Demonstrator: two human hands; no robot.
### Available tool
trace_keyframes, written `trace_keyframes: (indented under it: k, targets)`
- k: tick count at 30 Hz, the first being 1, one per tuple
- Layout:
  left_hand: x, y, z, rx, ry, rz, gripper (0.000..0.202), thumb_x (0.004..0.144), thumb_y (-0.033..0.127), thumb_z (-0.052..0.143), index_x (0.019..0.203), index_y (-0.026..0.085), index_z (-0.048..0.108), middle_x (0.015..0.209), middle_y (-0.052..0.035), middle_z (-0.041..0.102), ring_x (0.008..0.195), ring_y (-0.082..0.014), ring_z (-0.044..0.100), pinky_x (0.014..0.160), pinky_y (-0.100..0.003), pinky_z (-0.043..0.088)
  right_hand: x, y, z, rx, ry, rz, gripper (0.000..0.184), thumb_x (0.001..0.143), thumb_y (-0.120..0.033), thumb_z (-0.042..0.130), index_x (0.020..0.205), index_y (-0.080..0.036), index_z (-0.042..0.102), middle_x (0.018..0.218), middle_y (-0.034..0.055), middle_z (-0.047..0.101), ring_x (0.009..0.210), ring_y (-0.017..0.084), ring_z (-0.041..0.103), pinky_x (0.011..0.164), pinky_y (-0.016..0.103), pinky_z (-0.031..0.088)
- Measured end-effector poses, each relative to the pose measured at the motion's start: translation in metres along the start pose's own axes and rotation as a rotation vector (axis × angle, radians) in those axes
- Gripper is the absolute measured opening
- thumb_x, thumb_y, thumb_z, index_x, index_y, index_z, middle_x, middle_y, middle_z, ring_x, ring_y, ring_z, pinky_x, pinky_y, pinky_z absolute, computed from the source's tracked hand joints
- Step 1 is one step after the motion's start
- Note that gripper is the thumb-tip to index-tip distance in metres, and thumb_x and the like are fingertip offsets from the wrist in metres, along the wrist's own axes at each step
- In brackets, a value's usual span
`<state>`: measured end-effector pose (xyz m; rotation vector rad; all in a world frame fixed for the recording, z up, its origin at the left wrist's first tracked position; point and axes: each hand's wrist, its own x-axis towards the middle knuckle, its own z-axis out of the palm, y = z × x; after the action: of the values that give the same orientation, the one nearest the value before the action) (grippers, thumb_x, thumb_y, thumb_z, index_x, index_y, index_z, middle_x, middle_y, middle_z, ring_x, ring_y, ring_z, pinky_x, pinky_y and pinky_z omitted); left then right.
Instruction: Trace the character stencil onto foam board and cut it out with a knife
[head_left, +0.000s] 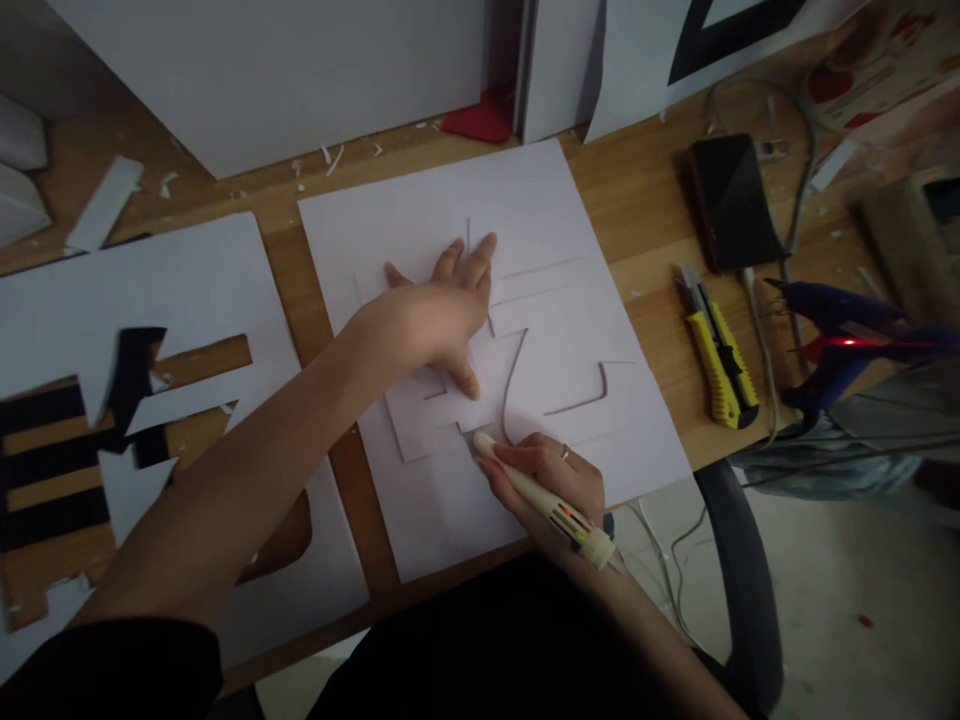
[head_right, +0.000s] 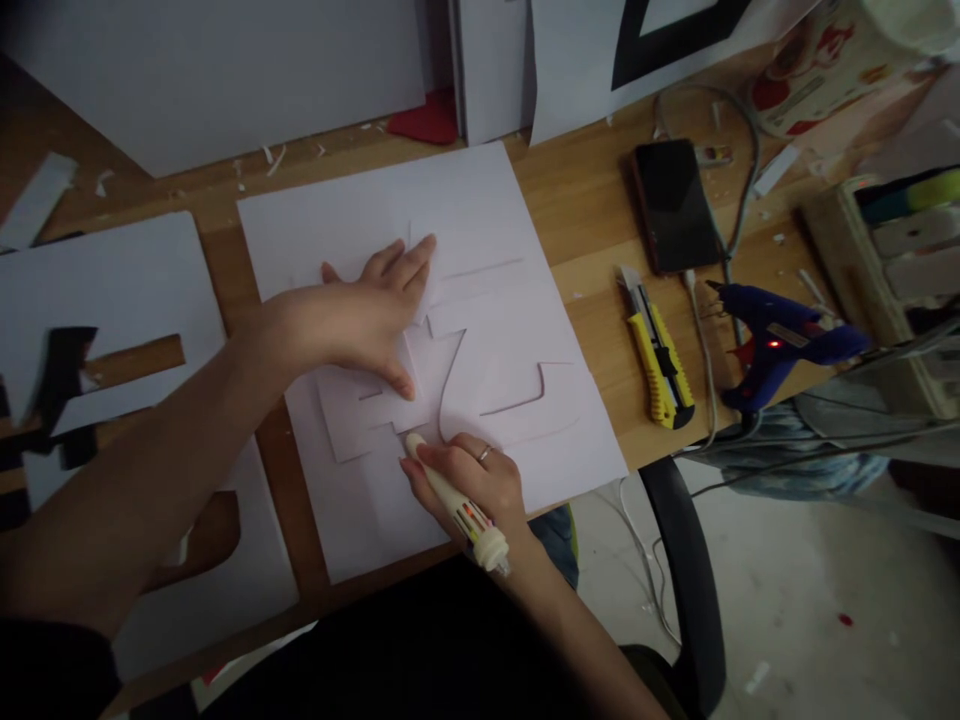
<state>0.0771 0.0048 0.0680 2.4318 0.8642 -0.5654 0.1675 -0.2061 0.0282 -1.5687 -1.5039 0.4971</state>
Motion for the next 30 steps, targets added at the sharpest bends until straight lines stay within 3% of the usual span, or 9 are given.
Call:
trace_keyframes:
  k: [10,14,22,27,30]
  targets:
    - [-0.004,0.016,-0.012,0.066,-0.099,-0.113,0.138,0.056,0.037,0.093,0.156,0.025,-0.002,0.159,-0.012,-0.029,0.143,-0.0563,-0.011,0.095,-0.088,0.02,0.006,-0.004,0.007,-0.154,0.051,0.002,0.014,0.087,-0.028,0.068,0.076,-0.021,0.063,0.054,-0.0068,0.053,0.044,0.006,0.046,0.043,0.022,0.034]
    - [-0.003,0.019,-0.015,0.079,-0.162,-0.151,0.136,0.058,0.037,0.092,0.156,0.023,-0.001,0.156,-0.0078,-0.035,0.144,-0.0531,-0.017,0.095,-0.088,0.021,0.004,-0.002,0.008,-0.203,0.06,-0.016,0.012,0.085,-0.027,0.071,0.078,-0.022,0.063,0.056,-0.0062,0.055,0.046,0.008,0.048,0.044,0.023,0.035]
    - [-0.002,0.017,-0.012,-0.006,-0.094,-0.138,0.145,0.049,0.038,0.095,0.156,0.03,-0.001,0.161,-0.0078,-0.026,0.142,-0.0557,-0.019,0.097,-0.088,0.013,0.003,-0.006,0.009,-0.278,0.045,-0.045,0.011,0.084,-0.022,0.072,0.079,-0.021,0.061,0.058,-0.0078,0.051,0.045,0.005,0.044,0.044,0.021,0.032]
    - [-0.003,0.02,-0.015,0.052,-0.152,-0.146,0.146,0.051,0.037,0.093,0.155,0.028,-0.009,0.158,-0.0075,-0.032,0.144,-0.053,-0.016,0.092,-0.089,0.018,0.003,-0.009,0.006,-0.29,0.015,-0.013,0.01,0.085,-0.021,0.069,0.078,-0.02,0.062,0.058,-0.0073,0.05,0.046,0.005,0.043,0.046,0.021,0.033]
    - [0.0,0.014,-0.009,0.051,-0.123,-0.124,0.15,0.05,0.042,0.092,0.153,0.03,-0.016,0.158,-0.0089,-0.032,0.144,-0.0549,-0.014,0.093,-0.088,0.015,0.003,-0.011,0.004,-0.259,0.002,0.011,0.01,0.085,-0.018,0.069,0.078,-0.02,0.061,0.057,-0.0079,0.047,0.045,0.005,0.041,0.045,0.022,0.032]
